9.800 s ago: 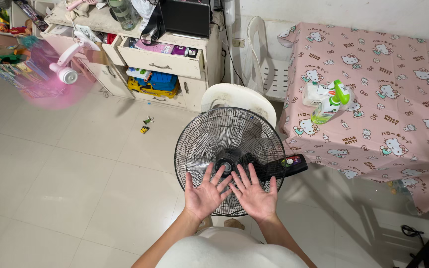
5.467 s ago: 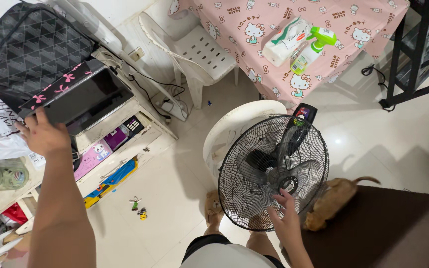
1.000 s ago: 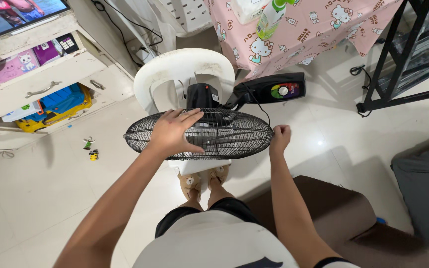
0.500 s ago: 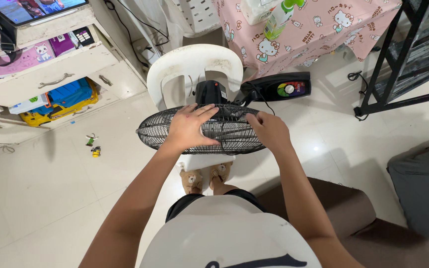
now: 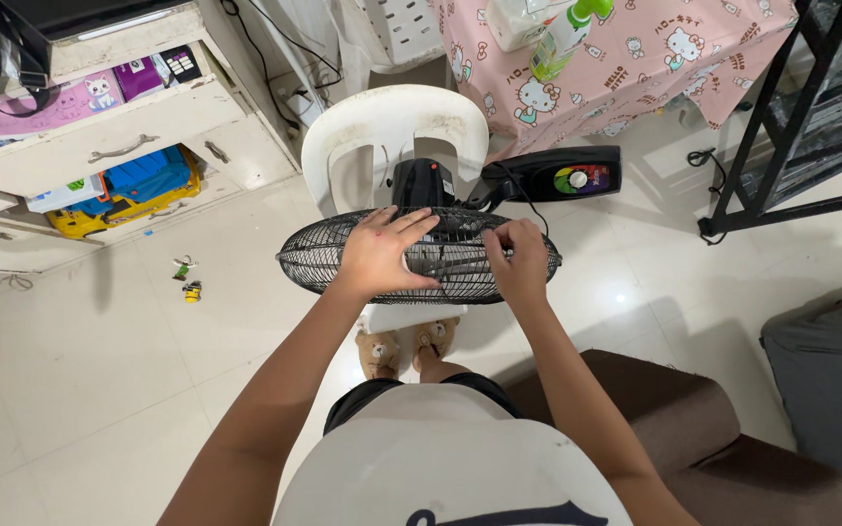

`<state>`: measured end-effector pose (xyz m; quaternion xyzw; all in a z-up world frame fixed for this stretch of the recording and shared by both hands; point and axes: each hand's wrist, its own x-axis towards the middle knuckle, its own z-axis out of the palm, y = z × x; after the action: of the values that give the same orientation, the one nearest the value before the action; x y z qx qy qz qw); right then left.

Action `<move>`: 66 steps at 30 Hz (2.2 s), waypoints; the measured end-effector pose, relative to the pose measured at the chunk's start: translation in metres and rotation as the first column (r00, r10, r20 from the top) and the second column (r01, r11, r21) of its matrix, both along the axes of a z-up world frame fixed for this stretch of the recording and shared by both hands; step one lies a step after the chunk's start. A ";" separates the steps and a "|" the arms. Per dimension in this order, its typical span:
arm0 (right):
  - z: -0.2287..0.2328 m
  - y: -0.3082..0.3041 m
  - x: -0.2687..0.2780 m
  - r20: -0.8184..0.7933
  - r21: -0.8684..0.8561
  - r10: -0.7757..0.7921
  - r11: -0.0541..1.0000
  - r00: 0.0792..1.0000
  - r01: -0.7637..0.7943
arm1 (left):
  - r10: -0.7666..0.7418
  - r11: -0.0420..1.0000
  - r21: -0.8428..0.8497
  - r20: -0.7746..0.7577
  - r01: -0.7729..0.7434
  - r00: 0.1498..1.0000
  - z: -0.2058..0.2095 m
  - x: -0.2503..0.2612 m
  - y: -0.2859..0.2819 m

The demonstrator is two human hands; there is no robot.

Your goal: The person disassembles a standing electric fan by removing the front grille, fan blades, and rear grille. They then wipe the motor housing with a tissue. The video ends before reassembly is shown.

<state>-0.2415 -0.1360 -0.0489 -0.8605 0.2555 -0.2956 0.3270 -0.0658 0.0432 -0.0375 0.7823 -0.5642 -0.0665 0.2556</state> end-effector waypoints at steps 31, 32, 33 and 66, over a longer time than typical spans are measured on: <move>0.076 -0.063 0.038 -0.826 -0.090 0.436 0.523 0.357 -0.848 | -0.001 1.000 0.007 0.029 0.001 1.000 0.009 0.004 0.000; 0.073 -0.064 0.040 -0.826 -0.035 0.461 0.533 0.324 -0.845 | -0.005 1.000 -0.001 0.026 0.005 1.000 0.010 0.004 0.000; 0.070 -0.064 0.043 -0.823 0.023 0.488 0.539 0.291 -0.842 | -0.006 1.000 -0.007 0.022 0.006 1.000 0.010 0.004 0.002; 0.033 -0.025 -0.003 -0.619 -0.203 -0.005 0.967 0.785 -0.154 | 0.037 0.999 0.029 0.043 -0.038 0.998 0.001 0.003 -0.005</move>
<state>-0.2442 -0.1609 -0.0157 -0.9524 0.2752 -0.0154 0.1298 -0.0630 0.0386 -0.0361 0.7977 -0.5537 -0.0534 0.2329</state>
